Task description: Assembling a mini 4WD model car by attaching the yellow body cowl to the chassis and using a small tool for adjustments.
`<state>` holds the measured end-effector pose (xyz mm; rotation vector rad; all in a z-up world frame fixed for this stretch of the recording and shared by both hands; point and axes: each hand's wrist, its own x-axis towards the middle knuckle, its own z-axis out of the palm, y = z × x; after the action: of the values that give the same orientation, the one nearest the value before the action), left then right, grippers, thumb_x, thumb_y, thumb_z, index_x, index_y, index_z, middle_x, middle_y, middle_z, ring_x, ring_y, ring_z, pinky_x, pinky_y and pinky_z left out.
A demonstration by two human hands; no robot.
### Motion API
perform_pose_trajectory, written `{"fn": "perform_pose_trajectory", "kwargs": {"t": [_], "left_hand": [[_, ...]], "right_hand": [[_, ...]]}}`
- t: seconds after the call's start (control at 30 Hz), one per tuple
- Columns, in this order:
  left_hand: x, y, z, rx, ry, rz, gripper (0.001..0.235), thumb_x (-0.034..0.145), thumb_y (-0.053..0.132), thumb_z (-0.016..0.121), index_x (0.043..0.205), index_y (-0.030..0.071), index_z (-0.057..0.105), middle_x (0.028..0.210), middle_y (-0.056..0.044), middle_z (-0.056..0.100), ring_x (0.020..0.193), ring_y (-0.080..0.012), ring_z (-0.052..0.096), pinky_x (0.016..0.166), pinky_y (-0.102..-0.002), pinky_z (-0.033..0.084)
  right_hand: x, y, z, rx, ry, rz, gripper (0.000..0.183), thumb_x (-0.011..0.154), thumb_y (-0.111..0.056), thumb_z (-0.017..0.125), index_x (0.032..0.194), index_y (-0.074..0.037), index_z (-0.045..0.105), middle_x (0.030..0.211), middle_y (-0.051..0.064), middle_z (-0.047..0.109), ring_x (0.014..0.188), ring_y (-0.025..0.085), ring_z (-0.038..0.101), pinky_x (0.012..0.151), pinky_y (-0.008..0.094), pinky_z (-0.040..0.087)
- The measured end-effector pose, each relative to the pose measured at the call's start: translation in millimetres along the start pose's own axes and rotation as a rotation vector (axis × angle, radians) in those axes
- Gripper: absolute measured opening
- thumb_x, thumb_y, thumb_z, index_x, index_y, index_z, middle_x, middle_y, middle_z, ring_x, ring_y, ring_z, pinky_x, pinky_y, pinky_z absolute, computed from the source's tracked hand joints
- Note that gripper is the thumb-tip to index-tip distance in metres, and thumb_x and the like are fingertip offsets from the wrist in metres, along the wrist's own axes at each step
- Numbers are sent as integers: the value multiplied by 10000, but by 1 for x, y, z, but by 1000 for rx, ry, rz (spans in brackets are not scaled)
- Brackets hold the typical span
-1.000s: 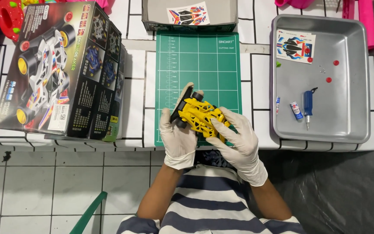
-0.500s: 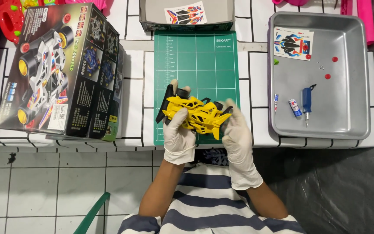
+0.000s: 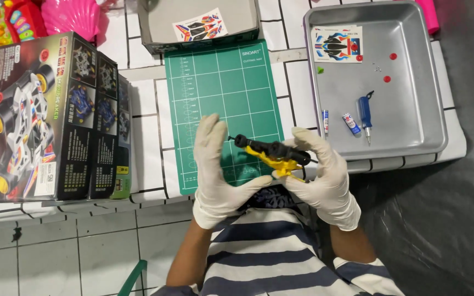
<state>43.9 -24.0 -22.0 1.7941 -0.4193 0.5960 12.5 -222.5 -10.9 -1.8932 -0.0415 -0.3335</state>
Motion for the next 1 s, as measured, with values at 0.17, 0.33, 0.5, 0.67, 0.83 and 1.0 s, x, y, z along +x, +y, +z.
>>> {"fn": "perform_pose_trajectory", "kwargs": {"t": [0.17,0.33,0.5,0.67,0.83,1.0], "left_hand": [[5,-25,5,-179,-465,-79,727,642,312,959,1291,144,676,1258,-19,715,1235,-277,660,1204,-501,378],[7,-25,9,-227,-538,-89,350,860,258,815,1186,174,718,1049,-13,744,1026,-286,707,1034,-451,523],[-1,-39,8,-319,-347,-205,482,746,199,933,1180,102,746,1076,-57,759,1014,-246,746,946,-365,584],[15,-40,8,-557,-221,-526,537,736,90,925,1227,69,709,1054,-88,770,985,-161,725,886,-337,624],[0,-70,19,-586,-25,-717,593,796,6,864,1336,71,627,1194,-78,726,1106,-159,678,971,-341,596],[1,-79,17,-705,100,-804,638,907,61,781,1479,77,498,1330,-100,658,1190,-211,653,1018,-403,577]], "right_hand": [[2,-23,0,-14,-93,-41,686,600,-20,958,1232,2,693,1059,133,780,988,276,771,869,328,610],[6,-27,5,-61,-74,-211,575,675,-82,953,1188,20,713,1021,147,772,950,331,771,848,366,616],[13,-15,8,36,-119,-158,768,643,-145,984,1317,-8,640,1194,133,740,1143,300,720,1025,412,548],[20,7,11,214,-80,-113,678,844,-63,820,1436,-4,494,1342,170,664,1287,306,627,1091,431,520],[22,15,10,220,-73,-9,595,871,-34,785,1403,3,522,1317,180,675,1286,315,625,1095,435,507],[27,24,8,72,-42,86,353,889,-22,788,1230,-34,696,1215,148,728,1164,273,689,1007,420,542]]}}
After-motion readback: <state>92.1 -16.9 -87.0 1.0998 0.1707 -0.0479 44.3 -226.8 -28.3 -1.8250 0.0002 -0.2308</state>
